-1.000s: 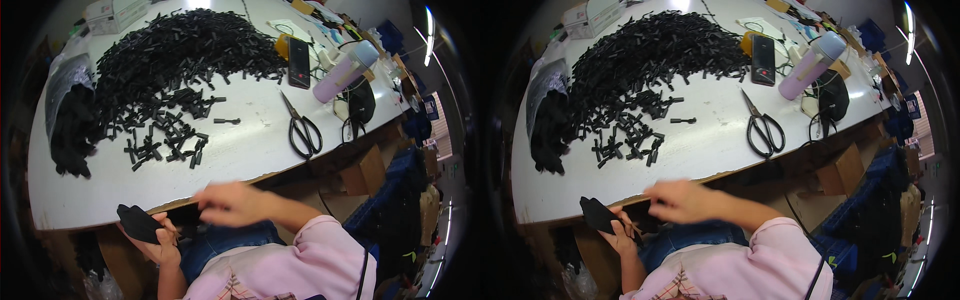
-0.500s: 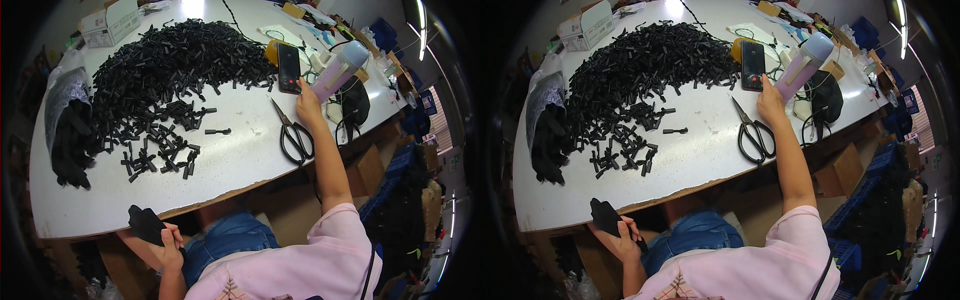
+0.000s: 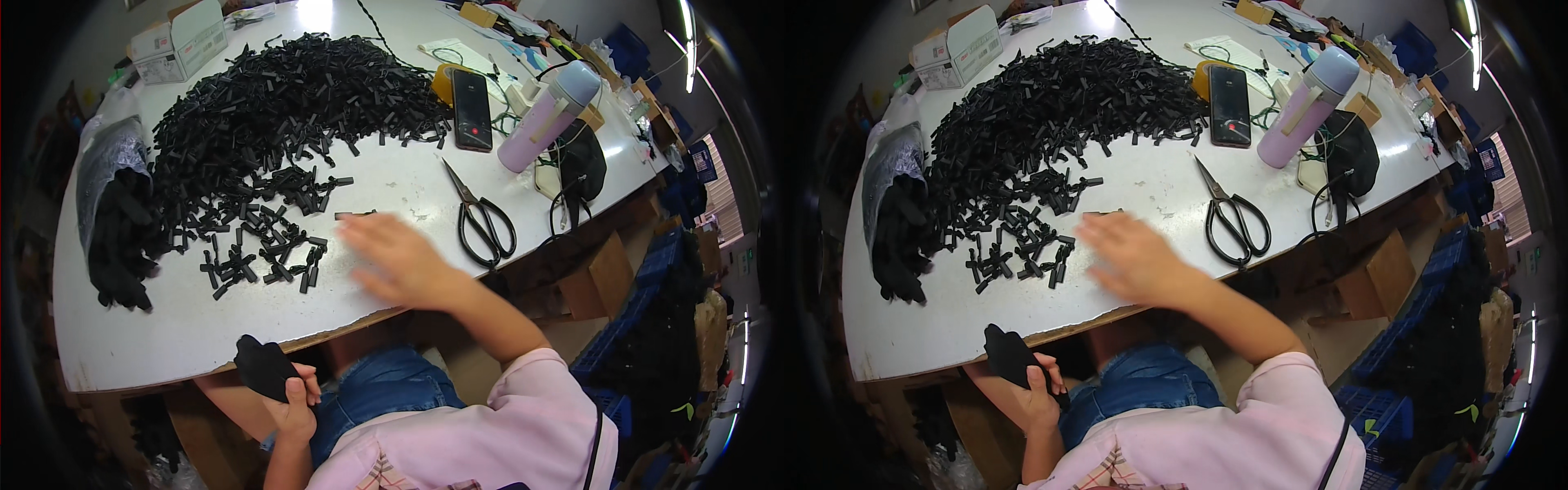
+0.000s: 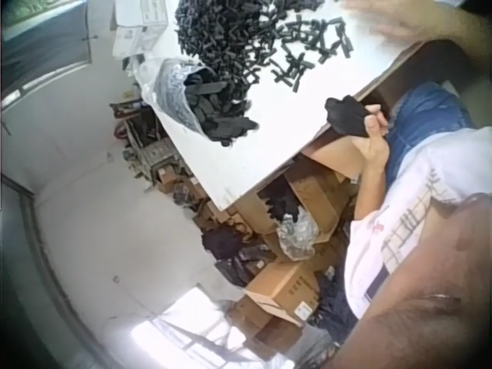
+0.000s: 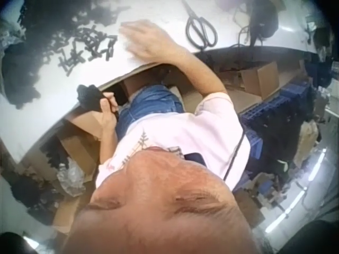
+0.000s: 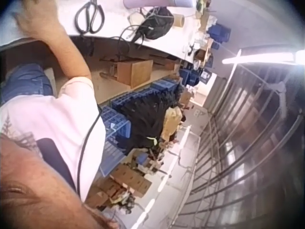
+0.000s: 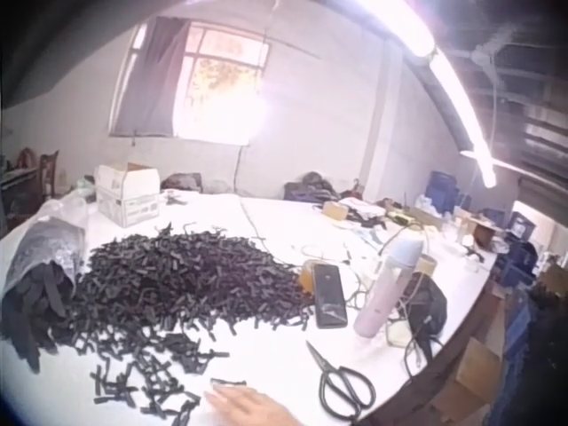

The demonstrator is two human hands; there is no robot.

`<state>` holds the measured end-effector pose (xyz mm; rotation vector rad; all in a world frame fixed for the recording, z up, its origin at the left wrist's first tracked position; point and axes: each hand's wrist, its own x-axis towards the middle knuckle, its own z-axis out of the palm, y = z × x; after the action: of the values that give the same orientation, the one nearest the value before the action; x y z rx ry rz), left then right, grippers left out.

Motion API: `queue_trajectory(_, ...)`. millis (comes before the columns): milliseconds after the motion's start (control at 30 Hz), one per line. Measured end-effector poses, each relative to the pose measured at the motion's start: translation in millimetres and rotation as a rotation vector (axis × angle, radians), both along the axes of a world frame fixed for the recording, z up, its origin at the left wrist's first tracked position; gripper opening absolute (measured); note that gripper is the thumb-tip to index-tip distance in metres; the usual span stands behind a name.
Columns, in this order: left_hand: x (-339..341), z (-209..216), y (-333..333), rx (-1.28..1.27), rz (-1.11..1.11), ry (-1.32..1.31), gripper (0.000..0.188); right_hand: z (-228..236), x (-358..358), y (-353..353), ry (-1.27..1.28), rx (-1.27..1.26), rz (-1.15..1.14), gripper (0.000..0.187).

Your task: Assembling small black plastic components by hand.

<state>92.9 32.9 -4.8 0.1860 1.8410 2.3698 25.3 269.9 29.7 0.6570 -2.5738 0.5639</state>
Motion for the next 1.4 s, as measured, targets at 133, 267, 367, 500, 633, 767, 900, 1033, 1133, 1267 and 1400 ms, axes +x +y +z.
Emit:
queue_trajectory(133, 5, 0, 0, -0.002, -0.008, -0.009, 0.034, -3, -13, -47, -0.061, 0.078, 0.000, 0.060)
queue_trajectory(267, 7, 2, -7, -0.009, -0.025, -0.043, 0.032, -16, -17, -55, -0.184, 0.122, -0.021, 0.058)
queue_trajectory(367, 8, 0, -11, -0.023, -0.070, -0.111, 0.030, -10, -5, -53, -0.168, 0.107, -0.008, 0.056)
queue_trajectory(500, 6, 0, -5, -0.061, -0.220, -0.191, 0.025, -3, 23, -52, -0.089, -0.352, 0.080, 0.044)
queue_trajectory(633, 2, 4, 0, -0.142, -0.337, -0.182, 0.025, 0, 47, -67, -0.407, -0.722, 0.243, 0.036)
queue_trajectory(767, -1, 5, -3, -0.138, -0.409, -0.143, 0.023, -14, 50, -73, -0.386, -0.762, 0.249, 0.023)
queue_trajectory(900, -1, 0, -8, -0.017, -0.446, -0.301, 0.022, -11, 53, -81, -0.394, -0.824, 0.299, 0.018)
queue_trajectory(1033, 2, -6, -5, 0.032, -0.406, -0.261, 0.016, -15, 53, -82, -0.326, -0.806, 0.296, 0.015)
queue_trajectory(1133, 0, -2, -5, 0.152, -0.280, -0.291, 0.017, -12, 48, -82, 0.003, -0.572, 0.256, 0.014)
queue_trajectory(1267, -5, -1, -8, 0.316, -0.227, -0.323, 0.027, -12, 60, -82, -0.382, -0.863, 0.277, 0.008)
queue_trajectory(1400, -3, -3, 0, 0.296, -0.209, -0.196, 0.014, -11, 61, -83, -0.789, -1.098, 0.279, 0.007)
